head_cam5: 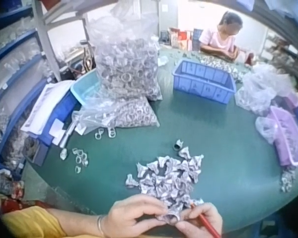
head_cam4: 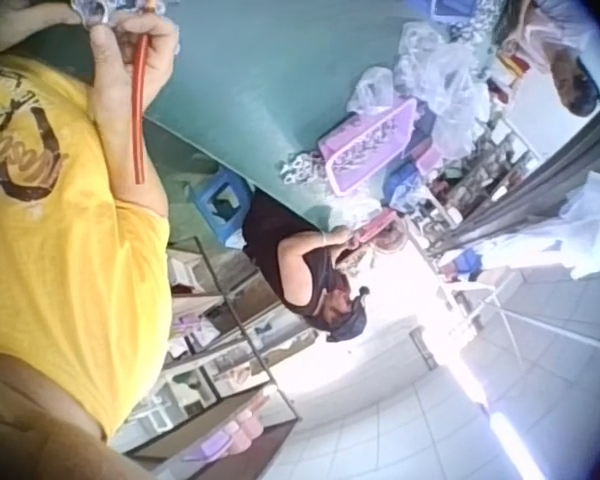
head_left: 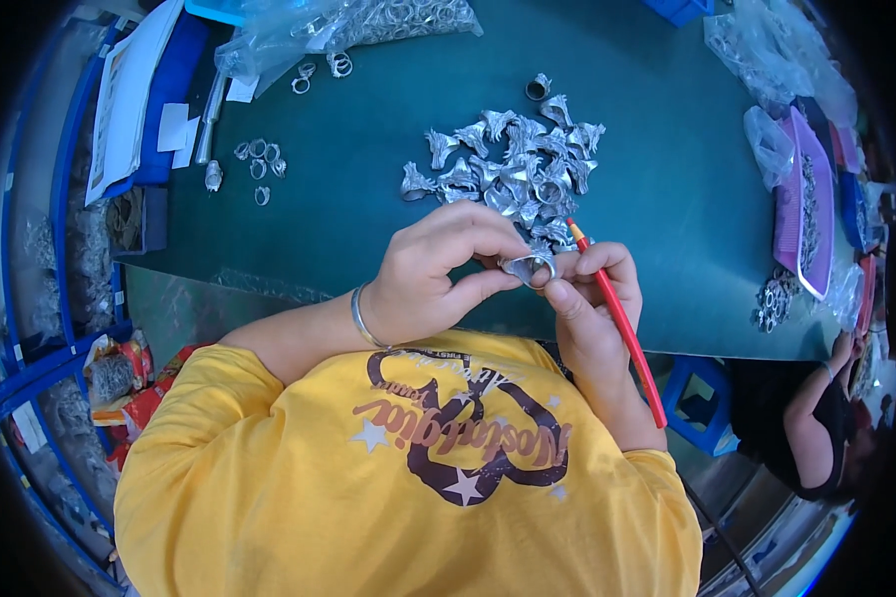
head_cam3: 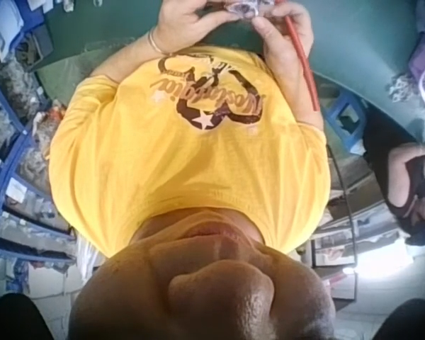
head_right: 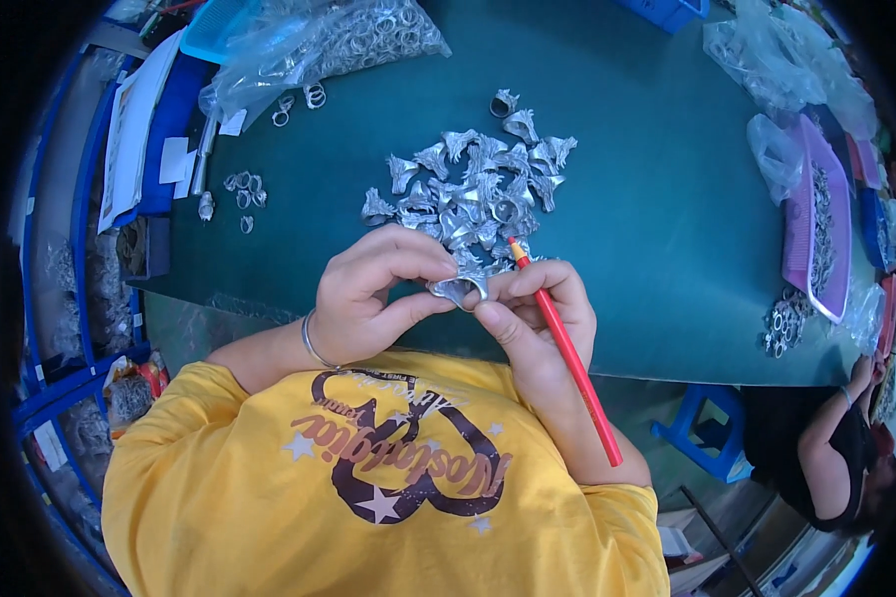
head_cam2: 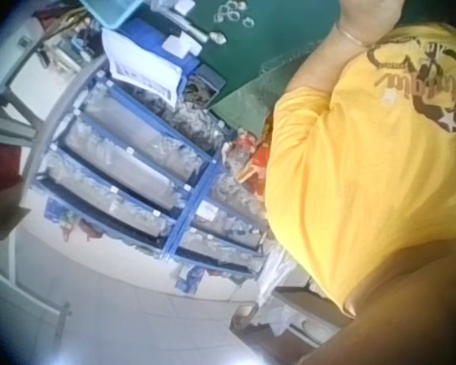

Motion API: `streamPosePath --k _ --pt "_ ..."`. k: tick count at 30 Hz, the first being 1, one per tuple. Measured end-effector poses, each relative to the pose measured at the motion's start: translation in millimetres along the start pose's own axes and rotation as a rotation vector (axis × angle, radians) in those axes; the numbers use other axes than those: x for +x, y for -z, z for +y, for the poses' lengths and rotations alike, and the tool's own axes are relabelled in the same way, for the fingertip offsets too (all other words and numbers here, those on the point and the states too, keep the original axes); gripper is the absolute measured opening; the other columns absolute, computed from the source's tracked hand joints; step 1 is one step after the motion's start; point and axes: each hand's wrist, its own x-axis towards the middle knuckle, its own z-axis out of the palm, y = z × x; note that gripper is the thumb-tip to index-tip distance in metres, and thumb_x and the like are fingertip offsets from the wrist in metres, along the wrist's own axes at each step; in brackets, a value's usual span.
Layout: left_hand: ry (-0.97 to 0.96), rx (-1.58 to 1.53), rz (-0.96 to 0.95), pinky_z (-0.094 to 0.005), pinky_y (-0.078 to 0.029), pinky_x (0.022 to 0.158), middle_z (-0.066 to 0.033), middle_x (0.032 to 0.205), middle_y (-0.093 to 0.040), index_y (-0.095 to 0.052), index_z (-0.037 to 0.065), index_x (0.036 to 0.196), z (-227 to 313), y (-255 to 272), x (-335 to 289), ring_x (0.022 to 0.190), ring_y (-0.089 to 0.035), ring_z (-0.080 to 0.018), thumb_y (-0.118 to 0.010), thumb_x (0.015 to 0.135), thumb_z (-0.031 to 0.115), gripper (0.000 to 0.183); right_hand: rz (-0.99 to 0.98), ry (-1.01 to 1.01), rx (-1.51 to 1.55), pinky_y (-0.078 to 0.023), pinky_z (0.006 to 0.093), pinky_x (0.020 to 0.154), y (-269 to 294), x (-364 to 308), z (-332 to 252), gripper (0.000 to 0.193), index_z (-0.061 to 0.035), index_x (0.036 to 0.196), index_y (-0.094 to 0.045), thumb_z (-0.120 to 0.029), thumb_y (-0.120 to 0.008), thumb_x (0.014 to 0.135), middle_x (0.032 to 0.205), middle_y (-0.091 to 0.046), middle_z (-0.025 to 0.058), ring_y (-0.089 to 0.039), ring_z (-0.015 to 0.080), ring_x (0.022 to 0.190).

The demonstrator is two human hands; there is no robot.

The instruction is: The person marks small metal components with a red marker. They pick up a component from a pile on a green table, apply the marker to it, and then place it back into the pile or a tray, repeating this for several items.

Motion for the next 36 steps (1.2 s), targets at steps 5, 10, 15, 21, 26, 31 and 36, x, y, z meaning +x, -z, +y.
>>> streamPosePath --k 5,10,15,21,26,31,36 --pt "0.293 -0.316 0.054 -0.0251 -0.053 0.073 -0.0141 0.099 -0.058 -0.061 -0.005 0.095 6 -4 -4 0.087 -0.061 -0.0158 -0.067 0.074 -0.008 0.022 -0.019 0.058 -0.034 -0.049 0.0302 0.081 4 2 4 0.029 -0.0052 0.095 -0.042 0.01 -0.062 0.079 0.09 -0.06 0.0138 -0.061 0.0186 0.086" --pt "0.214 -0.237 0.047 -0.0261 -0.052 0.07 -0.0125 0.094 -0.061 -0.063 -0.003 0.088 2 -1 -3 0.081 -0.063 -0.0175 -0.068 0.075 -0.006 0.014 -0.086 0.12 -0.148 -0.047 0.0298 0.082 12 4 9 0.03 -0.0044 0.095 -0.044 0.013 -0.062 0.077 0.091 -0.06 0.0138 -0.059 0.0177 0.087" --pt "0.066 -0.039 0.068 -0.0273 -0.051 0.067 -0.0104 0.091 -0.064 -0.063 0.001 0.078 3 0 7 0.078 -0.063 -0.0192 -0.072 0.068 -0.005 0.014 0.017 0.148 -0.17 -0.048 0.0296 0.082 12 5 4 0.033 -0.004 0.098 -0.044 0.015 -0.06 0.075 0.099 -0.06 0.0165 -0.059 0.0192 0.093" --pt "-0.516 0.444 0.297 -0.0294 -0.052 0.069 -0.0125 0.086 -0.065 -0.061 0.005 0.078 14 69 81 0.079 -0.065 -0.0257 -0.074 0.064 -0.006 0.022 0.225 0.22 -0.14 -0.051 0.0281 0.074 14 16 -11 0.021 -0.0036 0.098 -0.044 0.009 -0.053 0.083 0.095 -0.063 0.0184 -0.062 0.0193 0.081" --pt "-0.816 0.911 0.873 -0.0255 -0.05 0.063 -0.0074 0.086 -0.066 -0.064 0.004 0.078 -1 175 186 0.076 -0.063 -0.0188 -0.073 0.068 -0.003 0.014 0.299 0.2 -0.171 -0.049 0.0255 0.066 12 16 -14 0.018 -0.0037 0.095 -0.046 0.008 -0.051 0.083 0.088 -0.064 0.0165 -0.06 0.0165 0.073" --pt "-0.417 1.095 0.644 -0.0355 -0.051 0.071 -0.012 0.09 -0.065 -0.066 0.003 0.084 -39 234 246 0.08 -0.064 -0.0261 -0.063 0.078 0.01 0.01 0.347 0.188 -0.212 -0.048 0.0263 0.064 14 12 -19 0.017 -0.0038 0.093 -0.046 0.009 -0.051 0.083 0.085 -0.063 0.0155 -0.058 0.0163 0.07" --pt "0.009 1.329 0.306 -0.0403 -0.044 0.085 -0.0225 0.104 -0.058 -0.063 0.002 0.101 -30 216 272 0.103 -0.055 -0.0362 -0.057 0.08 0.016 0.025 0.272 0.39 -0.392 -0.044 0.0269 0.063 43 7 -27 0.013 -0.0019 0.091 -0.046 0.007 -0.052 0.083 0.082 -0.061 0.0136 -0.053 0.0146 0.07"
